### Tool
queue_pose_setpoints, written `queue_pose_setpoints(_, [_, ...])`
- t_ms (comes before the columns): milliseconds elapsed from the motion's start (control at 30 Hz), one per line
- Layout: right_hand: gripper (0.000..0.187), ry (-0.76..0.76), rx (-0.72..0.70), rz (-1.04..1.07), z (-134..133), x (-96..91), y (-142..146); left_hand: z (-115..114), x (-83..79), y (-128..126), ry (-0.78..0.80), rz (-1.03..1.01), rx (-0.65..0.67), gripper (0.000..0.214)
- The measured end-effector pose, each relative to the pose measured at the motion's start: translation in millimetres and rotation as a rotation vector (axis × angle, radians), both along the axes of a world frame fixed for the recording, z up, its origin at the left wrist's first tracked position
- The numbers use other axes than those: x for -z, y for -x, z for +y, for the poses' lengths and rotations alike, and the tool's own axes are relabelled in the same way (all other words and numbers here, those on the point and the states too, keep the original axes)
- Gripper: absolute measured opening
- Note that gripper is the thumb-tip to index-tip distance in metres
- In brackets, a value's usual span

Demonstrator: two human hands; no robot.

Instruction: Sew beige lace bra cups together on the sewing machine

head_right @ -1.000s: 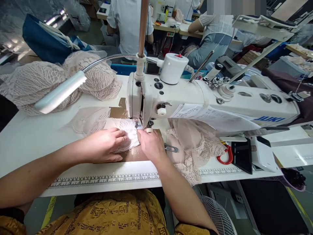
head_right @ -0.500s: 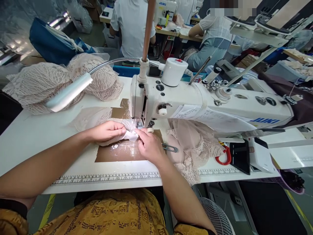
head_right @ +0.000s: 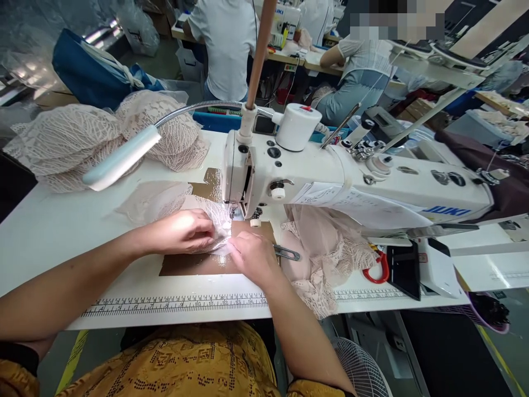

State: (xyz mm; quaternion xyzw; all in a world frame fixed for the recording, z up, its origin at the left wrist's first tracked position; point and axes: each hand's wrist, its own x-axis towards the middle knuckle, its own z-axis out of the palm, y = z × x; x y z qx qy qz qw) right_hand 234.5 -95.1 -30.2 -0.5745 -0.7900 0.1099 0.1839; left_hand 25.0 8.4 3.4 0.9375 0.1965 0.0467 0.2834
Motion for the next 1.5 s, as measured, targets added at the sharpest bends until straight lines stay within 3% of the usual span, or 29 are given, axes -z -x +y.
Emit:
queue_pose_setpoints(200, [0.025,-0.072,-0.008,-0.093,-1,3.4,0,-10,25.6,-10,-0.332,-0.071,0.017,0.029])
queue_pose_setpoints(333, [0.026,-0.129,-0.021,-0.148,-1,5.6,1,-14,30.1,-13,-0.458,-0.022,0.01,0.032])
queue_pose_setpoints(633, [0.023,-0.14,0.016,-0.214,1,9.0,1,-2,30.0,-14,-0.503,0.043,0.024,0.04])
queue_pose_setpoints(967, [0.025,-0.172,0.02,-0.269,1,12.2,0,-4,28.6,-11,-0.468,0.036,0.046,0.043])
queue_pose_setpoints(1233, [0.032,-0.071,0.086,-0.34,5,10.7,7,10,29.4,-12,-0.523,0.037,0.043,0.041])
queue_pose_setpoints(1500, [0.035,-0.051,0.085,-0.365,4,9.2,8,1,30.2,-11,-0.593,0.022,0.082,0.035])
